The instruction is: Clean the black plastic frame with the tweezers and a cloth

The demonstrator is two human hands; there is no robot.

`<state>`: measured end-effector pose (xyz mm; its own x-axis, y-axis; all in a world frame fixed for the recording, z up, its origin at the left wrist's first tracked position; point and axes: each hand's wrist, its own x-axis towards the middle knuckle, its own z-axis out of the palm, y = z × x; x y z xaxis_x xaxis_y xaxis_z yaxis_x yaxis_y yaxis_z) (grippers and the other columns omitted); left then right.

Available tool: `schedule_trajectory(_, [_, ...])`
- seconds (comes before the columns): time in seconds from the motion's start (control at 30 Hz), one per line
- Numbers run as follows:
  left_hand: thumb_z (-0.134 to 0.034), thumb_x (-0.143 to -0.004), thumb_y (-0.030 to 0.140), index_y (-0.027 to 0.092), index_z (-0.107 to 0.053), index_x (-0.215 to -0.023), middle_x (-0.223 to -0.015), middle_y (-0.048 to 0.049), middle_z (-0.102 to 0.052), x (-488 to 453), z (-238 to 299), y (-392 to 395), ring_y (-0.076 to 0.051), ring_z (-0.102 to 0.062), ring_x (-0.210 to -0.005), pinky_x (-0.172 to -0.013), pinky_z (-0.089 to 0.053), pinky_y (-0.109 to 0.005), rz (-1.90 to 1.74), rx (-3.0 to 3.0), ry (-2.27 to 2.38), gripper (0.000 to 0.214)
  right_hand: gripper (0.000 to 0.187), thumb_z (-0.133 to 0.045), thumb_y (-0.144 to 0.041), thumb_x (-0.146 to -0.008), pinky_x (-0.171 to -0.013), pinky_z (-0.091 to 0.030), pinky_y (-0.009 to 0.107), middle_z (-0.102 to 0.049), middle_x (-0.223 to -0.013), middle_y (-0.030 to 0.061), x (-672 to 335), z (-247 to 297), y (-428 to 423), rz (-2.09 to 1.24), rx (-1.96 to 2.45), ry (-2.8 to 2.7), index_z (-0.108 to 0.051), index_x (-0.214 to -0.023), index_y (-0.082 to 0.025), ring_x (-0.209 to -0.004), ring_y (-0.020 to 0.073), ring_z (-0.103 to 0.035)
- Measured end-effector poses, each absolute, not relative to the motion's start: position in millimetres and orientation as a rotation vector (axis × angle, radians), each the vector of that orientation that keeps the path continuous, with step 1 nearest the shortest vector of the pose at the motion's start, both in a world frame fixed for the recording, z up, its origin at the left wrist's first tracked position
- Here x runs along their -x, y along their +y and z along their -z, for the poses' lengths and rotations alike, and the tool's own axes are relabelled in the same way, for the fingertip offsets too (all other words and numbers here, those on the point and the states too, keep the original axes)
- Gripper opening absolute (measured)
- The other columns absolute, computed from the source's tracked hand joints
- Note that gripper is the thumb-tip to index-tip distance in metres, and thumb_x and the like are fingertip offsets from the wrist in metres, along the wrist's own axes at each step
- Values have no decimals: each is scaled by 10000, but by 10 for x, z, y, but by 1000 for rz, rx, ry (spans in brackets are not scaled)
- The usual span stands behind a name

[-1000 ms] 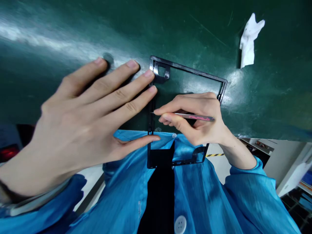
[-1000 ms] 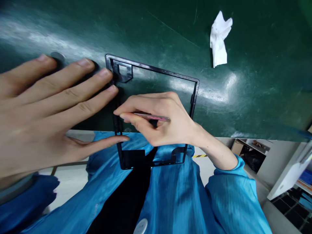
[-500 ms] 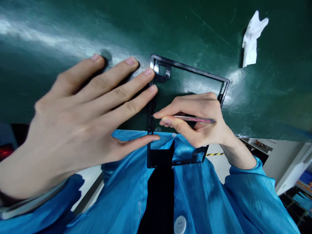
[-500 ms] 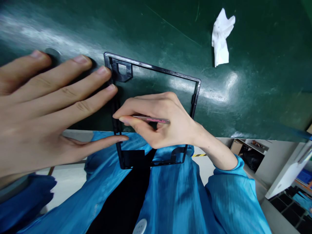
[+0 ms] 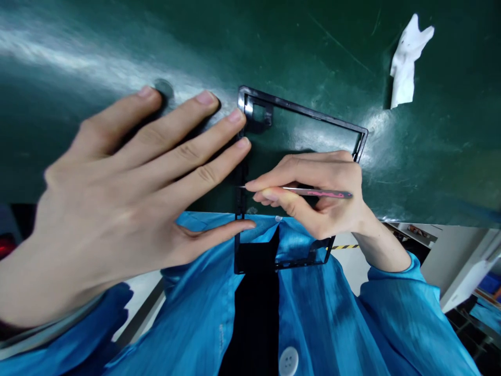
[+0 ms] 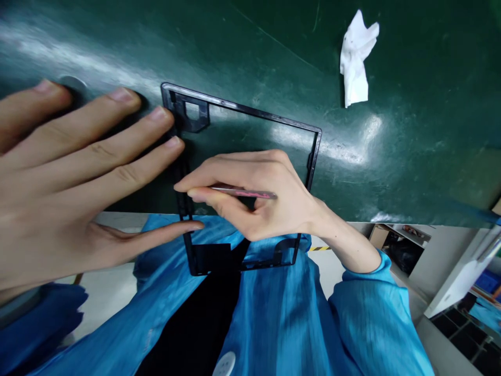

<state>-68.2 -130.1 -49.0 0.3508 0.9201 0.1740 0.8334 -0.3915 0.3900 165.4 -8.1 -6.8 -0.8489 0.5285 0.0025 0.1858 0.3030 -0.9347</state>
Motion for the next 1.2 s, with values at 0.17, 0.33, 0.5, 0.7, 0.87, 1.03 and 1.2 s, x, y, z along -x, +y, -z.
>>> schedule_trajectory(0.17, [-495,-1009,604,218,-288,-1692,-1808,16,-291,699,491,-1303,-335,-361,-1659,-1444,-261,-523,-548,-2361,1582,811,137,-626,-196,-1048,-912,-671,184,-843,-1089,-3,-1644,82,-92,-1552,671,-2263,-762,-1061,-195,-917,72,-802])
schedule_trajectory(0.33, [-495,-999,610,253,-254,-1699,-1802,35,-285,726,497,-1290,-366,-403,-1630,-1383,-373,-610,-543,-2338,1581,823,141,-640,-187,-1050,-895,-654,169,-837,-1080,15,-1637,92,-99,-1513,654,-2260,-763,-1090,-131,-947,54,-794])
schedule_trajectory(0.5, [-491,-998,589,271,-241,-1702,-1797,45,-287,726,496,-1295,-370,-411,-1627,-1358,-406,-637,-544,-2326,1588,812,153,-619,-191,-1062,-874,-634,160,-826,-1060,8,-1635,104,-101,-1521,618,-2295,-755,-1105,-136,-953,35,-774])
schedule_trajectory(0.7, [-581,-972,579,229,-274,-1699,-1795,-3,-321,733,491,-1286,-371,-401,-1637,-1416,-338,-581,-566,-2329,1574,863,191,-584,-224,-1084,-847,-613,147,-820,-1052,-13,-1643,102,-73,-1538,589,-2346,-749,-1126,-137,-929,21,-761])
schedule_trajectory(0.87, [-617,-952,595,275,-261,-1704,-1797,22,-323,741,478,-1281,-374,-404,-1631,-1432,-313,-555,-571,-2289,1573,891,188,-594,-239,-1080,-842,-621,159,-823,-1017,-7,-1648,113,-62,-1550,590,-2310,-761,-1097,-155,-910,32,-763])
schedule_trajectory(1.03, [-578,-973,581,197,-301,-1690,-1787,-29,-340,729,465,-1262,-361,-395,-1645,-1435,-305,-563,-575,-2352,1563,860,177,-612,-245,-1075,-858,-626,141,-825,-1028,-19,-1637,91,-62,-1579,588,-2267,-764,-1076,-155,-919,37,-774])
schedule_trajectory(1.2, [-534,-989,613,214,-271,-1698,-1783,-21,-334,699,471,-1254,-393,-428,-1618,-1369,-406,-644,-565,-2320,1586,855,141,-679,-340,-1037,-808,-644,180,-799,-925,-43,-1664,-53,-77,-1567,810,-2214,-774,-1068,-241,-804,70,-737])
